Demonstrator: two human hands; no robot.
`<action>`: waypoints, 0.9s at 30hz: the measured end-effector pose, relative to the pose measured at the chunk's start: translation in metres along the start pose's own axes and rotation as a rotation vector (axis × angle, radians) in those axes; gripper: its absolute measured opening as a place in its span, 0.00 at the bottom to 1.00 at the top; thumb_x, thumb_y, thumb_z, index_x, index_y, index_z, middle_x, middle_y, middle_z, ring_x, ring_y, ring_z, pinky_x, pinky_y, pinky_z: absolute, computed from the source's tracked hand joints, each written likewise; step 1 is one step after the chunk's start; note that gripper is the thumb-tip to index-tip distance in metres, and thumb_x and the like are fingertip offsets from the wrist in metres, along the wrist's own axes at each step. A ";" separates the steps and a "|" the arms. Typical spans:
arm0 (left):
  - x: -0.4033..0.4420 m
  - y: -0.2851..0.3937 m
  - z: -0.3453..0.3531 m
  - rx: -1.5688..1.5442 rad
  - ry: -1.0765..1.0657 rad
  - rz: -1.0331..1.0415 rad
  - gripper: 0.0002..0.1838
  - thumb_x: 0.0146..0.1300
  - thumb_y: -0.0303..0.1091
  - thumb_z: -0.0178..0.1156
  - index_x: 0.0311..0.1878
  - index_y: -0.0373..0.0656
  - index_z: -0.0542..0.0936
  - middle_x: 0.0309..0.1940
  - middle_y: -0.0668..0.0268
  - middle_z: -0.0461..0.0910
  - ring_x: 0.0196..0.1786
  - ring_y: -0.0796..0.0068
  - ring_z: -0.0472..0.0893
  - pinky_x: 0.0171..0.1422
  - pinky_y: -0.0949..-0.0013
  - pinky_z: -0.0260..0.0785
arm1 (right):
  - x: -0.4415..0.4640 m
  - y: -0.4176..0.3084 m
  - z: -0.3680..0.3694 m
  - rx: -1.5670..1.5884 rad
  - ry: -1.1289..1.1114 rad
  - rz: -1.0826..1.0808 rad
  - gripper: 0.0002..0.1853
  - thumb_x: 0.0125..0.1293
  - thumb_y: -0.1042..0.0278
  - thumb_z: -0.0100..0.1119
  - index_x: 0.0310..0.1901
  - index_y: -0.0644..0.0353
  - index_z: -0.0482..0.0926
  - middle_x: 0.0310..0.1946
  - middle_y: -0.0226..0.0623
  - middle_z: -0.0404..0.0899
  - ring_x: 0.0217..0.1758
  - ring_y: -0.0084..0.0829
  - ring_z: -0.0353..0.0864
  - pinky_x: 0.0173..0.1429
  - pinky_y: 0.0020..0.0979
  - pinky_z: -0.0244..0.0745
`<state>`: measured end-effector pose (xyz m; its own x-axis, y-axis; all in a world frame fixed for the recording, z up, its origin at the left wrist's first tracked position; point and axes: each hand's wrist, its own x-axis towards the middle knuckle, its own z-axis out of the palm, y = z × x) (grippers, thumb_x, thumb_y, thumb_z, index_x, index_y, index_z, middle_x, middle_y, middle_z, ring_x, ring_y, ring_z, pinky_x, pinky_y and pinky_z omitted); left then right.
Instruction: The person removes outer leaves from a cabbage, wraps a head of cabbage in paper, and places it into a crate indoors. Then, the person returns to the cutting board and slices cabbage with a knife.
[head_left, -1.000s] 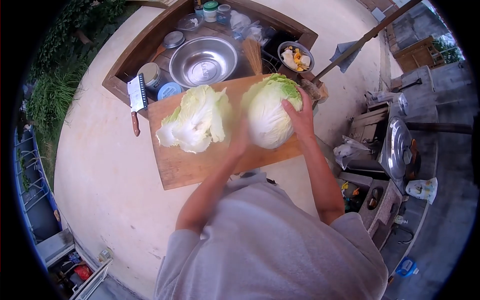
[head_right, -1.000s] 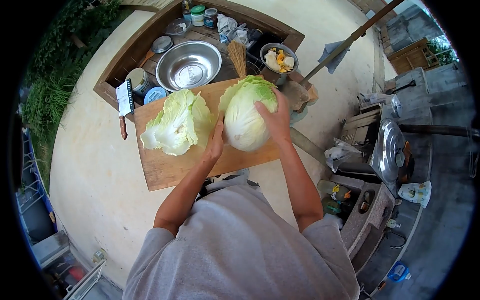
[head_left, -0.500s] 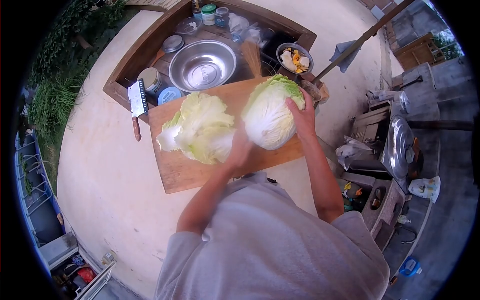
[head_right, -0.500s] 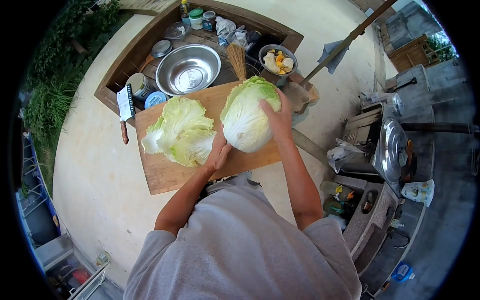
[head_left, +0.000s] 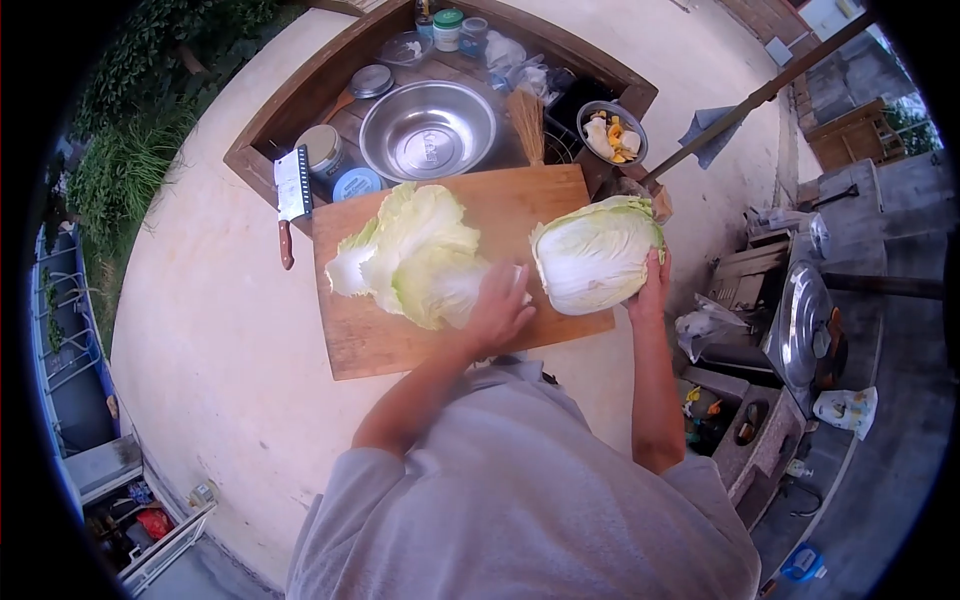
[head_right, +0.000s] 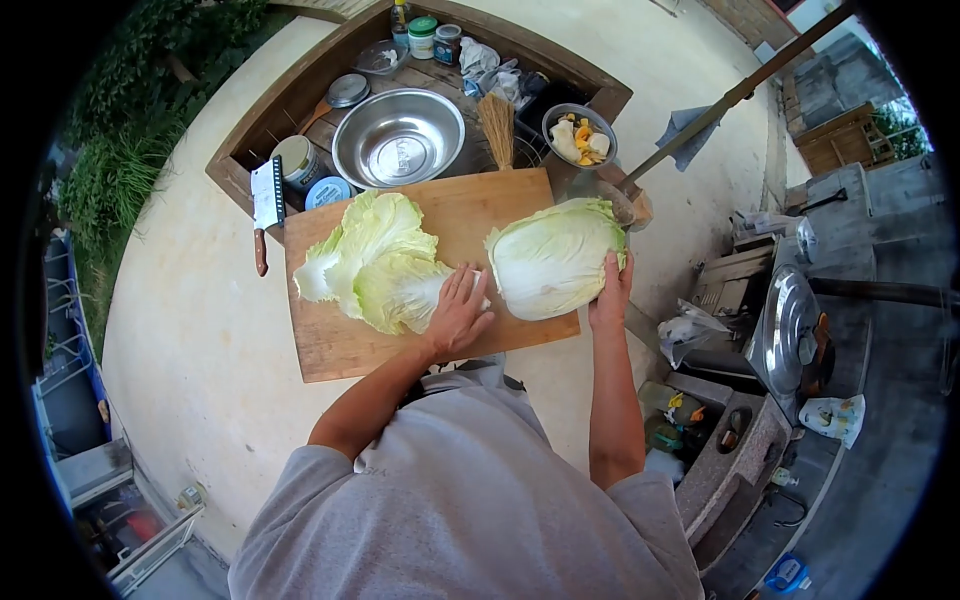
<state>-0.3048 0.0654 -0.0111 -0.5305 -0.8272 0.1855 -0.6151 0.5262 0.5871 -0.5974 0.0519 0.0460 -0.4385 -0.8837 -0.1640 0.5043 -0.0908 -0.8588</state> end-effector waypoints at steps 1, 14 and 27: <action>0.001 -0.002 0.003 0.008 0.021 0.011 0.35 0.68 0.38 0.56 0.76 0.35 0.60 0.74 0.40 0.58 0.79 0.42 0.55 0.82 0.45 0.43 | -0.002 0.002 -0.001 0.019 0.014 -0.014 0.30 0.73 0.65 0.62 0.73 0.55 0.63 0.65 0.35 0.73 0.65 0.32 0.74 0.68 0.35 0.74; -0.004 0.040 -0.146 0.314 -0.230 0.331 0.28 0.59 0.23 0.57 0.66 0.35 0.72 0.60 0.55 0.78 0.66 0.62 0.77 0.76 0.51 0.57 | 0.005 0.003 -0.008 -0.043 -0.173 -0.012 0.36 0.69 0.65 0.66 0.76 0.54 0.61 0.68 0.36 0.70 0.68 0.33 0.72 0.71 0.35 0.70; -0.072 -0.101 -0.215 0.485 -0.141 0.023 0.28 0.48 0.30 0.70 0.57 0.47 0.83 0.64 0.58 0.77 0.71 0.55 0.70 0.74 0.53 0.57 | -0.001 -0.023 0.019 -0.316 -0.455 -0.060 0.39 0.59 0.66 0.75 0.72 0.55 0.68 0.67 0.34 0.72 0.70 0.31 0.70 0.74 0.33 0.64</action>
<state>-0.0790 0.0296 0.0857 -0.6001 -0.7973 0.0657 -0.7848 0.6026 0.1446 -0.5943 0.0465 0.0752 -0.0590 -0.9967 0.0559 0.2101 -0.0672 -0.9754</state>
